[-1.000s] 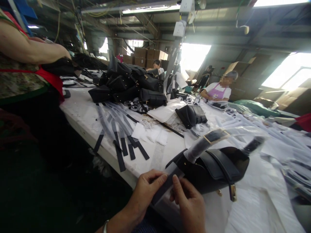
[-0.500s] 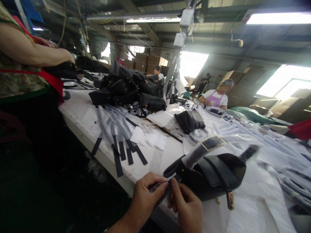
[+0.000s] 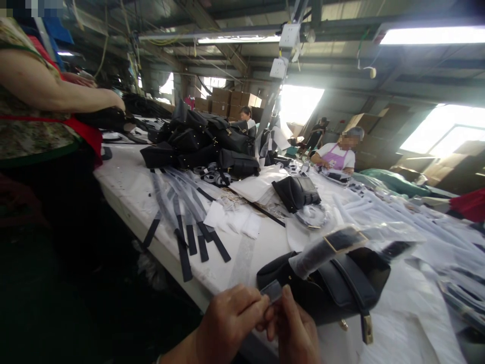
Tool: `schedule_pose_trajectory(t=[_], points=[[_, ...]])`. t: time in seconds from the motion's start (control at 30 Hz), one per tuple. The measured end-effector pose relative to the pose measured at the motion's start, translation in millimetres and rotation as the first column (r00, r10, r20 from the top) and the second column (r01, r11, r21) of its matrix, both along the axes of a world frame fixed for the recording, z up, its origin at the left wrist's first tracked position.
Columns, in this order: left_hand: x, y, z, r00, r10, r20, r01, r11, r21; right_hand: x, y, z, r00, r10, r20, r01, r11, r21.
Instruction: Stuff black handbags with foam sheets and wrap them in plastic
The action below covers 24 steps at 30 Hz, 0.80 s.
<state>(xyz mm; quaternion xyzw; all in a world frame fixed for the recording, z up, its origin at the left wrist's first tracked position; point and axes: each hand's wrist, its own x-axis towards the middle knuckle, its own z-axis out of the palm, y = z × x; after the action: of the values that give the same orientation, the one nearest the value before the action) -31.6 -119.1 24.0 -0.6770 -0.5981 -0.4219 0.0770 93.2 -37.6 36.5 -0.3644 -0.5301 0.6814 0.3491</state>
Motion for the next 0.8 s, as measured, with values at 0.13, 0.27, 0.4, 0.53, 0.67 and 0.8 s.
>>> schedule_pose_trajectory(t=[0.13, 0.27, 0.4, 0.53, 0.67, 0.8], points=[[-3.1, -2.1, 4.1, 0.998, -0.046, -0.043, 0.047, 0.999, 0.024, 2.1, -4.2, 6.7, 0.990, 0.022, 0.141, -0.042, 0.990, 0.137], [2.5, -5.7, -9.2, 0.994, -0.068, -0.087, 0.078, 0.990, 0.118, 3.2, -2.3, 2.1, 0.988, 0.002, 0.153, -0.017, 0.995, 0.096], [6.0, -22.5, -17.4, 0.986, -0.156, -0.058, 0.163, 0.974, 0.160, 6.3, 3.8, -2.3, 0.985, 0.025, 0.173, -0.038, 0.997, 0.071], [-2.7, -34.6, 0.5, 0.956, -0.039, 0.290, 0.013, 0.996, 0.090, 8.7, 5.5, -0.7, 0.971, 0.013, 0.237, -0.043, 0.992, 0.122], [-5.1, -15.9, 14.0, 0.652, 0.192, 0.734, 0.025, 0.961, -0.275, 9.5, 5.0, 0.8, 0.968, 0.008, 0.249, -0.053, 0.984, 0.171], [5.1, 6.2, 7.2, 0.386, 0.148, 0.910, 0.301, 0.913, -0.276, 7.4, 7.4, -1.6, 0.968, -0.004, 0.250, -0.054, 0.973, 0.223]])
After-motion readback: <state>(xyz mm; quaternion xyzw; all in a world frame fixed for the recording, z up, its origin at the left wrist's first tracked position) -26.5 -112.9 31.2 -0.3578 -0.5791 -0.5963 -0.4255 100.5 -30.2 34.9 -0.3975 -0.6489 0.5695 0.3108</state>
